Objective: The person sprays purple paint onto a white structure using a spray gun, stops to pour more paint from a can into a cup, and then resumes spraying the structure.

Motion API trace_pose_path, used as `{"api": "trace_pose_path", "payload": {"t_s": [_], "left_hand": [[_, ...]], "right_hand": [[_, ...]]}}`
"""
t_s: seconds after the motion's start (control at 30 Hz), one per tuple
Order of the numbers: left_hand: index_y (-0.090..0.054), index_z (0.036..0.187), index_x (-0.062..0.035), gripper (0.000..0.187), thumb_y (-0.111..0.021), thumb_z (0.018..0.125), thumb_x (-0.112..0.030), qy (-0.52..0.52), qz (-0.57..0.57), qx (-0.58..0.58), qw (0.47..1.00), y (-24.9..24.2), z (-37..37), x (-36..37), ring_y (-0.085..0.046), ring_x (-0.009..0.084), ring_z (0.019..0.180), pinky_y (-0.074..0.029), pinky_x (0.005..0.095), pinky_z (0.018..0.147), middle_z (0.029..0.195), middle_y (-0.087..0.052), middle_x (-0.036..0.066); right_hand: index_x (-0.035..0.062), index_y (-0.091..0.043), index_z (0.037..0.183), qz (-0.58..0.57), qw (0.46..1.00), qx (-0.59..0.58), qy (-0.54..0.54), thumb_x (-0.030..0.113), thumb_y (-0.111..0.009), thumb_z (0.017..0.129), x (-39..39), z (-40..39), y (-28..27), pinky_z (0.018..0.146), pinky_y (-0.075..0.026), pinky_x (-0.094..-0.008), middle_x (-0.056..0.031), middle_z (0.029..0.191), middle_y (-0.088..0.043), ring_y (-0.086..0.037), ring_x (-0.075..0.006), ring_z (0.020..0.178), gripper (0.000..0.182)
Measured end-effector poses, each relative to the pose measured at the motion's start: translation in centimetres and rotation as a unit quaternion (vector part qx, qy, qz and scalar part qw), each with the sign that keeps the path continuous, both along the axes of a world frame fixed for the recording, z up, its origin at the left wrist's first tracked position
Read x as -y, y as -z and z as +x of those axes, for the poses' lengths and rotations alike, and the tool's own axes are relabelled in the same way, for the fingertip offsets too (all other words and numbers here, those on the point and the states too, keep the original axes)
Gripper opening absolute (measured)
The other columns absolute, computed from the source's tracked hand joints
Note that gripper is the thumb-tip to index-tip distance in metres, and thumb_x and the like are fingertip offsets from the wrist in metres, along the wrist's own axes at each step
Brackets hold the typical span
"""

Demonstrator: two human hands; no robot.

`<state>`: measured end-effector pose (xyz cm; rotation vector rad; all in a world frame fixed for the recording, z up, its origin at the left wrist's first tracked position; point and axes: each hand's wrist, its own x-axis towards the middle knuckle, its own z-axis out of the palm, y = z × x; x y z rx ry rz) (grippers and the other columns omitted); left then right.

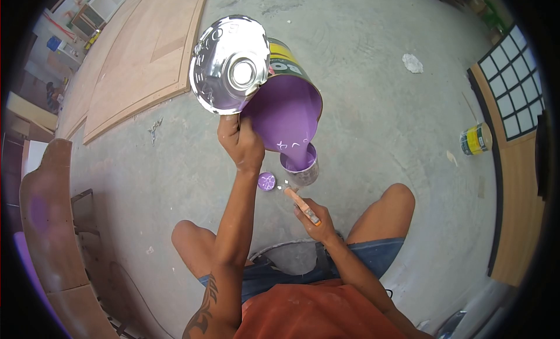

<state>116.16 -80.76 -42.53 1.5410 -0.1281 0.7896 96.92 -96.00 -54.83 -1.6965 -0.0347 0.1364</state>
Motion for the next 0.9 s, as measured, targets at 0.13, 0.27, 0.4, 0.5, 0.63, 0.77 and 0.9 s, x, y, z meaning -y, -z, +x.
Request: {"api": "trace_pose_path", "payload": {"t_s": [0.13, 0.27, 0.4, 0.5, 0.63, 0.77, 0.9], "left_hand": [[-0.066, 0.117, 0.0058, 0.038, -0.046, 0.084, 0.009, 0.002, 0.0, -0.003, 1.0, 0.0, -0.3, 0.0, -0.055, 0.0071, 0.082, -0.043, 0.022, 0.071, 0.097, -0.067, 0.003], [-0.066, 0.117, 0.0058, 0.038, -0.045, 0.085, 0.009, -0.001, -0.011, 0.015, 1.0, -0.4, -0.1, 0.3, -0.055, 0.0072, 0.081, -0.043, 0.0219, 0.07, 0.096, -0.066, 0.003], [-0.066, 0.117, 0.0061, 0.04, -0.044, 0.083, 0.009, 0.012, -0.026, -0.01, 1.0, -1.1, -0.1, 0.1, -0.055, 0.0074, 0.081, -0.043, 0.022, 0.07, 0.094, -0.066, 0.003], [-0.066, 0.116, 0.0058, 0.041, -0.044, 0.082, 0.007, -0.002, 0.02, -0.01, 1.0, -2.2, 0.1, 0.0, -0.055, 0.0079, 0.081, -0.043, 0.022, 0.07, 0.093, -0.064, 0.003], [-0.066, 0.11, 0.008, 0.038, -0.043, 0.079, 0.007, 0.043, -0.1, -0.128, 0.986, -3.2, 1.4, -0.4, -0.055, 0.0086, 0.077, -0.043, 0.0226, 0.067, 0.089, -0.065, 0.005], [-0.065, 0.104, 0.0093, 0.037, -0.041, 0.077, 0.01, 0.087, -0.228, -0.167, 0.955, -3.7, 2.3, -0.2, -0.056, 0.0103, 0.07, -0.044, 0.0237, 0.061, 0.087, -0.064, 0.008], [-0.062, 0.106, 0.0093, 0.039, -0.039, 0.075, 0.012, 0.113, -0.286, -0.212, 0.928, -0.2, 3.8, -1.4, -0.059, 0.0133, 0.069, -0.048, 0.0259, 0.061, 0.091, -0.064, 0.01]], "right_hand": [[0.0016, -0.064, 0.116, -0.006, 1.0, 0.017, 0.005, 0.014, -0.066, 0.094, 0.0, -0.1, 0.2, 0.07, -0.051, -0.0342, -0.0145, 0.087, -0.069, -0.067, -0.0234, 0.075, 0.025], [0.0009, -0.064, 0.114, 0.001, 1.0, 0.028, 0.006, 0.014, -0.067, 0.094, 0.0, -0.1, 0.5, 0.07, -0.051, -0.0348, -0.0158, 0.087, -0.069, -0.068, -0.025, 0.076, 0.024], [0.0007, -0.065, 0.114, -0.007, 1.0, 0.024, 0.01, 0.014, -0.067, 0.093, 0.1, 0.0, -0.2, 0.07, -0.052, -0.0352, -0.0162, 0.088, -0.069, -0.069, -0.0253, 0.077, 0.024], [0.0005, -0.065, 0.113, -0.003, 0.999, 0.031, 0.016, 0.014, -0.067, 0.093, 0.1, -0.3, -0.4, 0.07, -0.052, -0.035, -0.0161, 0.088, -0.07, -0.069, -0.0257, 0.077, 0.024], [0.0002, -0.065, 0.112, 0.0, 0.999, 0.045, 0.01, 0.014, -0.068, 0.093, 0.3, -0.2, -0.7, 0.068, -0.051, -0.0342, -0.0152, 0.087, -0.069, -0.069, -0.0248, 0.075, 0.023], [0.0003, -0.065, 0.109, 0.009, 0.998, 0.062, 0.009, 0.015, -0.068, 0.093, 0.4, -0.2, -0.5, 0.066, -0.051, -0.034, -0.0146, 0.086, -0.069, -0.068, -0.0237, 0.073, 0.022], [0.0007, -0.065, 0.108, 0.018, 0.997, 0.07, 0.016, 0.016, -0.068, 0.093, 0.3, 0.1, -0.7, 0.065, -0.051, -0.0337, -0.0143, 0.084, -0.068, -0.068, -0.0236, 0.072, 0.021]]}}
